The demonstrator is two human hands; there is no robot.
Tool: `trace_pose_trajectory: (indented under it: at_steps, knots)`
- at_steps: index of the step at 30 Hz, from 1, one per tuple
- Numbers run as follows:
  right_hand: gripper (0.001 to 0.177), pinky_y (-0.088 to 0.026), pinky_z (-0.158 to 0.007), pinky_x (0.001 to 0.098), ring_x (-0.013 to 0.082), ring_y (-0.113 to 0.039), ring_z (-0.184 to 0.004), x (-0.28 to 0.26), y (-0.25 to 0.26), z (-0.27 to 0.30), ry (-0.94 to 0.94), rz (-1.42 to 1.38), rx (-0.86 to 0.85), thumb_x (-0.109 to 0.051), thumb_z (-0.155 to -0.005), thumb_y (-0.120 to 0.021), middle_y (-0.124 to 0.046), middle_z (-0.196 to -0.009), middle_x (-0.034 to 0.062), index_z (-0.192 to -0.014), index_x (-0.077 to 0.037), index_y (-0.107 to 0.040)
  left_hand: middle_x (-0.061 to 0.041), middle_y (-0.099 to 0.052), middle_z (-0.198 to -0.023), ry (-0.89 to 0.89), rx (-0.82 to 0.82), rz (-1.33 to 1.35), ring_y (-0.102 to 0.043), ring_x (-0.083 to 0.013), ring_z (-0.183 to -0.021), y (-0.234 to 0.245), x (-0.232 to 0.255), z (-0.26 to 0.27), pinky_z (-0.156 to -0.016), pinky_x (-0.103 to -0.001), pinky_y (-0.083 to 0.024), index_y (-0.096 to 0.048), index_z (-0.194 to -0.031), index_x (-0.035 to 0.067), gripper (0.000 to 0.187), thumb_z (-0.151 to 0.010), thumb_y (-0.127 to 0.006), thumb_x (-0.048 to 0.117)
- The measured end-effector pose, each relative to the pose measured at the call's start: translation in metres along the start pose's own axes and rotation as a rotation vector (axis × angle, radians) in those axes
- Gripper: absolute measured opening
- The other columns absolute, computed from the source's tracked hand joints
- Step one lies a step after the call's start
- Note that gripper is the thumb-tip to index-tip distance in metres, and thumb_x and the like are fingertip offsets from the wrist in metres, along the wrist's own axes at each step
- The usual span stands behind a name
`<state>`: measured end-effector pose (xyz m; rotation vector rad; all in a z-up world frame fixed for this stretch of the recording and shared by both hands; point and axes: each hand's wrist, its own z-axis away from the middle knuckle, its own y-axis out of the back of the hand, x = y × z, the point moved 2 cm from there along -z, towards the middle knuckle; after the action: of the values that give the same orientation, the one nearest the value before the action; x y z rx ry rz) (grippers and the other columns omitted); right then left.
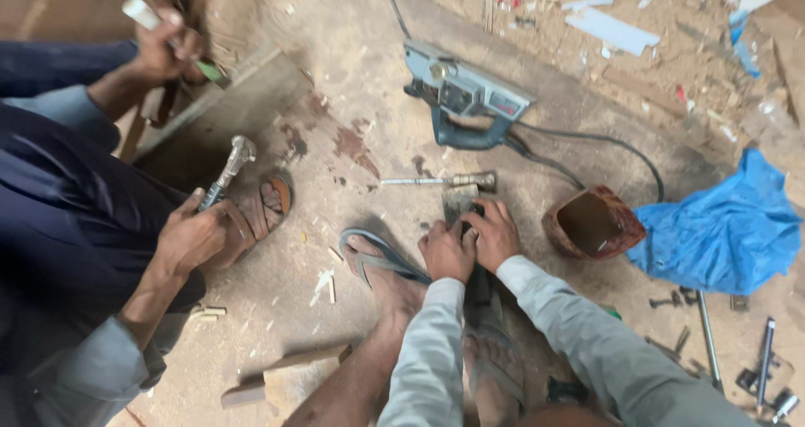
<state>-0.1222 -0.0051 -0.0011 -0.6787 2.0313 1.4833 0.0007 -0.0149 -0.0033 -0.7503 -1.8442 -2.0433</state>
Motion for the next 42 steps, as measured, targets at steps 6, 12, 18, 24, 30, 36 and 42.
trace_pose_trajectory:
  at_steps: [6, 12, 18, 24, 30, 36, 42]
  knots:
    - [0.036, -0.048, -0.096, 0.0469, 0.0413, -0.055, -0.115, -0.008, 0.026, 0.09, -0.006, -0.059, -0.113, -0.004, -0.07, -0.066, -0.061, -0.127, 0.0168, -0.104, -0.013, -0.074, -0.018, -0.062, -0.098, -0.034, 0.06, 0.073, -0.058, -0.0375, -0.093, -0.003, 0.01, 0.114, -0.082, -0.05, -0.041, -0.075, -0.118, 0.006, 0.037, -0.091, -0.07, 0.031]
    - [0.035, -0.048, -0.098, 0.046, 0.0409, -0.055, -0.117, 0.007, 0.008, 0.073, -0.047, -0.049, -0.087, -0.003, -0.072, -0.066, -0.061, -0.129, 0.0171, -0.105, -0.012, -0.074, -0.017, -0.062, -0.096, 0.033, -0.029, 0.024, -0.059, -0.036, -0.094, -0.013, 0.003, 0.074, -0.084, -0.05, -0.041, -0.077, -0.121, 0.011, 0.037, -0.091, -0.068, 0.032]
    - [0.033, -0.049, -0.099, 0.0454, 0.0416, -0.055, -0.121, 0.004, -0.004, 0.004, -0.033, 0.004, 0.037, 0.0, -0.073, -0.064, -0.062, -0.128, 0.0176, -0.101, -0.013, -0.075, -0.018, -0.066, -0.101, -0.012, 0.001, -0.001, -0.061, -0.0358, -0.099, 0.005, 0.002, -0.007, -0.094, -0.053, -0.038, -0.078, -0.111, 0.008, 0.035, -0.087, -0.072, 0.034]
    - [0.034, -0.049, -0.097, 0.0467, 0.0401, -0.056, -0.117, -0.006, 0.02, 0.122, -0.033, -0.053, -0.131, -0.004, -0.07, -0.065, -0.062, -0.128, 0.0167, -0.101, -0.013, -0.076, -0.02, -0.063, -0.104, 0.024, 0.013, 0.089, -0.058, -0.0386, -0.102, -0.001, 0.007, 0.126, -0.095, -0.05, -0.038, -0.075, -0.117, 0.006, 0.04, -0.089, -0.073, 0.034]
    - [0.038, -0.047, -0.101, 0.049, 0.0438, -0.053, -0.122, 0.013, -0.006, 0.041, -0.018, -0.036, -0.053, -0.002, -0.073, -0.064, -0.06, -0.132, 0.0196, -0.109, -0.011, -0.074, -0.021, -0.062, -0.107, -0.041, 0.018, 0.005, -0.059, -0.0414, -0.1, -0.011, -0.008, 0.034, -0.091, -0.054, -0.039, -0.076, -0.114, 0.01, 0.034, -0.091, -0.067, 0.033]
    - [0.029, -0.05, -0.099, 0.0474, 0.0437, -0.054, -0.121, -0.005, 0.004, 0.023, -0.035, -0.059, -0.011, -0.001, -0.08, -0.065, -0.061, -0.131, 0.0197, -0.105, -0.012, -0.074, -0.017, -0.065, -0.101, -0.03, 0.037, 0.059, -0.061, -0.0361, -0.099, 0.002, -0.002, 0.022, -0.094, -0.051, -0.039, -0.076, -0.116, 0.008, 0.036, -0.091, -0.069, 0.034]
    - [0.032, -0.049, -0.098, 0.0496, 0.0418, -0.055, -0.118, -0.019, 0.026, 0.122, -0.039, -0.058, -0.159, -0.005, -0.072, -0.067, -0.061, -0.128, 0.0195, -0.102, -0.011, -0.074, -0.015, -0.064, -0.095, 0.08, -0.049, 0.079, -0.061, -0.0342, -0.099, 0.0, 0.01, 0.142, -0.096, -0.049, -0.04, -0.075, -0.115, 0.006, 0.04, -0.084, -0.072, 0.032]
